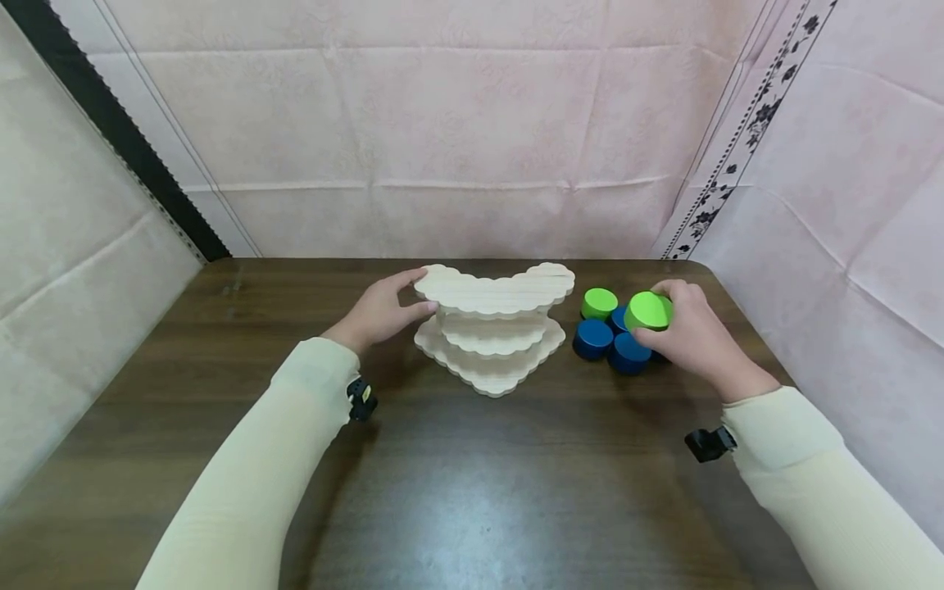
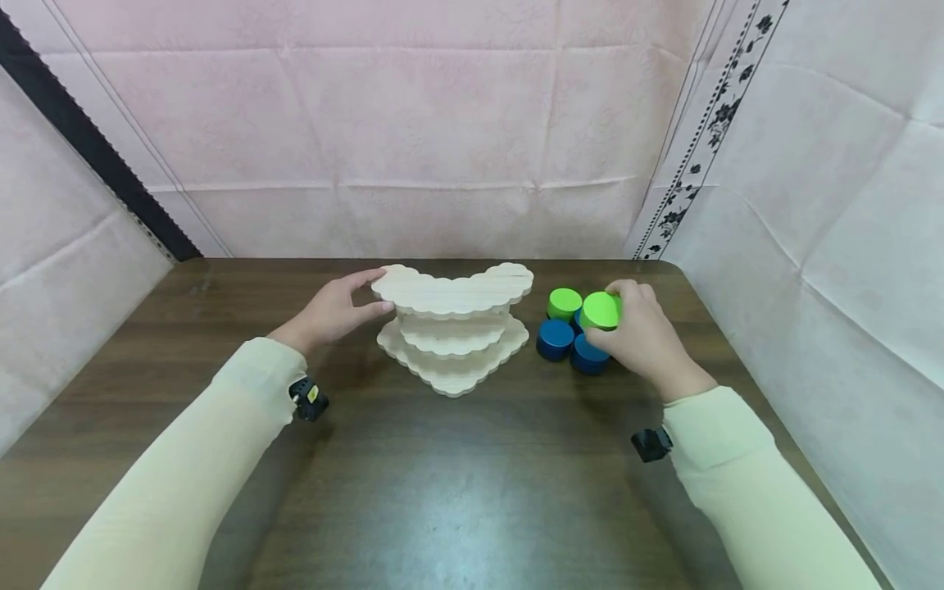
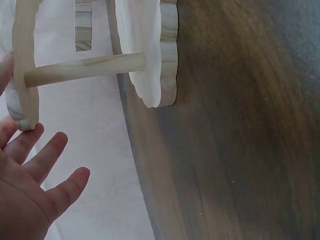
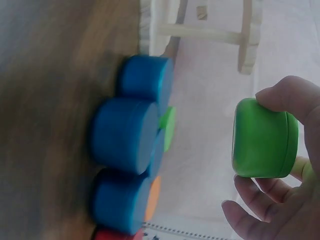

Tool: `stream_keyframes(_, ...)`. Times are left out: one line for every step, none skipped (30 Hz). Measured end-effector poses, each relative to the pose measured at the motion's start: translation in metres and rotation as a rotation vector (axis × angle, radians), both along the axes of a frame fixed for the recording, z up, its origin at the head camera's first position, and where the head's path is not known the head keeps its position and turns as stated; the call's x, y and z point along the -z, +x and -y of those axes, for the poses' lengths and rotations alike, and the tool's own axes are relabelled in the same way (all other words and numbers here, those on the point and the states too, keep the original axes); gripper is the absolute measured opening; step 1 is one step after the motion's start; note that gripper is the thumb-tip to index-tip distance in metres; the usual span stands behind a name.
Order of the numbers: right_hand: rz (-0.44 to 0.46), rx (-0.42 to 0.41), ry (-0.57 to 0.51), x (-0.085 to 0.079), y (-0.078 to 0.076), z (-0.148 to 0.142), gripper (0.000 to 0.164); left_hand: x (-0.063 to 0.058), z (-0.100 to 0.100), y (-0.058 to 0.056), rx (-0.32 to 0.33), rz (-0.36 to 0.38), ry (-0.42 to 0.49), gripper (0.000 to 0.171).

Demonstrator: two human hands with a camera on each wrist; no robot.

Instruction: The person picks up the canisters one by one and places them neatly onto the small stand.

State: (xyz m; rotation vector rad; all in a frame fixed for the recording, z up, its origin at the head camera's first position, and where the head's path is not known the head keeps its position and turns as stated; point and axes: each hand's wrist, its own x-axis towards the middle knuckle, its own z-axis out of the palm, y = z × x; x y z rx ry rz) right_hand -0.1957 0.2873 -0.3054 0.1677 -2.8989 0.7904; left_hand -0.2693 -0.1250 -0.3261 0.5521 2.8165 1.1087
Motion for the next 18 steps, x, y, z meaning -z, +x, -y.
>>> stream_keyframes(-0.006,-0.004,0.003,-0.002,-0.001,0.003,0.061,0.000,0.001,0.000,-0.002,-0.001,-0.002,0.069)
stream_keyframes(-0.012,-0.008,0.006,-0.004,-0.003,0.005,0.061,0.000,0.001,0.000,-0.004,0.001,-0.001,0.069)
stream_keyframes(-0.016,-0.012,0.007,-0.006,-0.004,0.008,0.061,0.000,0.001,0.000,-0.006,0.002,0.002,0.069)
stream_keyframes(-0.018,-0.015,0.009,-0.008,-0.006,0.011,0.062,0.000,0.001,0.000,-0.008,0.003,0.000,0.069)
stream_keyframes(-0.021,-0.018,0.011,-0.010,-0.007,0.013,0.062,0.000,0.001,0.000,-0.011,0.003,-0.001,0.069)
stream_keyframes(-0.021,-0.022,0.012,-0.011,-0.008,0.015,0.062,0.000,0.001,0.000,-0.013,0.005,0.000,0.069)
stream_keyframes(-0.022,-0.026,0.011,-0.013,-0.010,0.018,0.062,0.000,0.001,0.000,-0.014,0.006,0.001,0.069)
stream_keyframes(-0.021,-0.029,0.012,-0.015,-0.011,0.021,0.062,0.000,0.001,0.000,-0.014,0.008,0.003,0.069)
stream_keyframes(-0.020,-0.036,0.010,-0.017,-0.012,0.024,0.063,-0.001,0.001,0.000,-0.014,0.008,0.004,0.069)
stream_keyframes(-0.018,-0.042,0.010,-0.019,-0.013,0.027,0.063,-0.001,0.001,0.000,-0.013,0.007,0.004,0.069)
stream_keyframes(-0.017,-0.047,0.009,-0.021,-0.014,0.030,0.063,-0.001,0.001,0.000,-0.011,0.005,0.005,0.069)
stream_keyframes(-0.015,-0.053,0.006,-0.023,-0.015,0.034,0.063,-0.001,0.001,0.000,-0.008,0.004,0.008,0.069)
stream_keyframes(-0.016,-0.062,0.005,-0.024,-0.016,0.038,0.062,0.000,0.001,0.000,-0.005,0.002,0.010,0.069)
stream_keyframes(-0.015,-0.069,0.004,-0.026,-0.018,0.041,0.062,0.000,0.001,0.000,-0.003,-0.001,0.012,0.069)
stream_keyframes(-0.017,-0.080,0.000,-0.027,-0.019,0.045,0.062,0.000,0.001,0.000,-0.001,-0.003,0.013,0.069)
stream_keyframes(-0.018,-0.088,-0.001,-0.028,-0.021,0.049,0.061,0.000,0.001,0.000,0.001,-0.006,0.013,0.068)
stream_keyframes(-0.019,-0.096,-0.002,-0.029,-0.022,0.052,0.061,0.001,0.001,0.000,0.002,-0.007,0.014,0.068)
stream_keyframes(-0.021,-0.103,-0.002,-0.029,-0.024,0.055,0.060,0.001,0.001,0.000,0.003,-0.008,0.014,0.068)
